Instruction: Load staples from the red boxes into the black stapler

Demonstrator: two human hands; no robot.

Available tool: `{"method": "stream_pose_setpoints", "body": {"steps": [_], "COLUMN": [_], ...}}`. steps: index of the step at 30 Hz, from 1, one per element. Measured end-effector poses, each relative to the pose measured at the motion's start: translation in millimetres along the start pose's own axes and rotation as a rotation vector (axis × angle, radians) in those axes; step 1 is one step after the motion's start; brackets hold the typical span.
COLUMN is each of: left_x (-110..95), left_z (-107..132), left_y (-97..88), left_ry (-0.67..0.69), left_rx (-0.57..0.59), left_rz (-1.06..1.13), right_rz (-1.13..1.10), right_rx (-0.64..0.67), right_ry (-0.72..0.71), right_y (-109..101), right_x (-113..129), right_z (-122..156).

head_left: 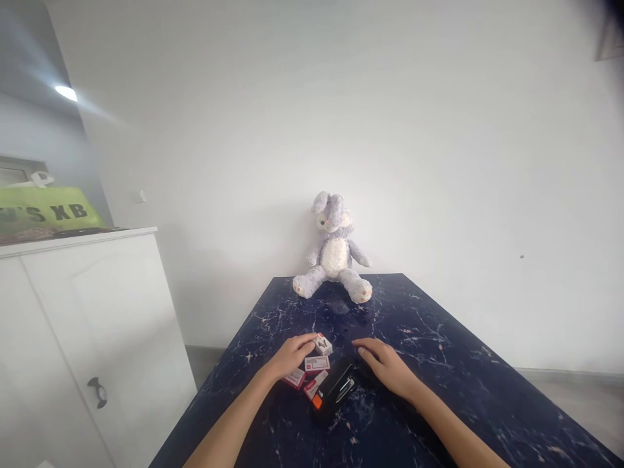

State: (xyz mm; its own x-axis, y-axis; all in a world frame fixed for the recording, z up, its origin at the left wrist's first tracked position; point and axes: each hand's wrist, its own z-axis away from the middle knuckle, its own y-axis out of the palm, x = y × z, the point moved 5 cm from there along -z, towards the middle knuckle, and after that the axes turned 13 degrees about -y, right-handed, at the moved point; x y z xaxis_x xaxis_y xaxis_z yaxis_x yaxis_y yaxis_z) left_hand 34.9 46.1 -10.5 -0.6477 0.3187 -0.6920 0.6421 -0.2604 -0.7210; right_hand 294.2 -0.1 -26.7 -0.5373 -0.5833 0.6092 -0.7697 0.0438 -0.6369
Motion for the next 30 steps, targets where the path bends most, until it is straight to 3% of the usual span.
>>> {"method": "stream_pose_setpoints", "body": {"steps": [3,7,10,15,18,30], "left_x": [-5.8,-20.9,-30.5,-29.9,-26.8,-18.7], "left_z": [5.8,13.4,18.4,21.0,21.5,24.4], "left_y": [5.5,13.0,13.3,11.4,12.2,5.4], "left_ry": [0.021,0.082,0.138,0.125,0.120,0.084], "left_rx": [0.003,0.013,0.019,-0.054,-0.106,-0.122], "left_rz": [-0.044,-0.110,-0.142,-0.210,-0.225,-0.222], "right_rz": [-0.380,-0.624,-0.540,-0.303,-0.281,-0.117], "right_rx": [-0.001,0.188,0.241,0.207,0.224,0.228], "right_ry": [-0.017,-0.027,-0.009,-0.037,-0.024,0.029], "right_y": [2.8,20.4,26.9,26.0,27.6,18.5], "right_x": [22.8,51.3,57.2,51.7,48.5,34.2], "right_z": [-0.7,1.2,2.1,0.1,0.3,1.8]}}
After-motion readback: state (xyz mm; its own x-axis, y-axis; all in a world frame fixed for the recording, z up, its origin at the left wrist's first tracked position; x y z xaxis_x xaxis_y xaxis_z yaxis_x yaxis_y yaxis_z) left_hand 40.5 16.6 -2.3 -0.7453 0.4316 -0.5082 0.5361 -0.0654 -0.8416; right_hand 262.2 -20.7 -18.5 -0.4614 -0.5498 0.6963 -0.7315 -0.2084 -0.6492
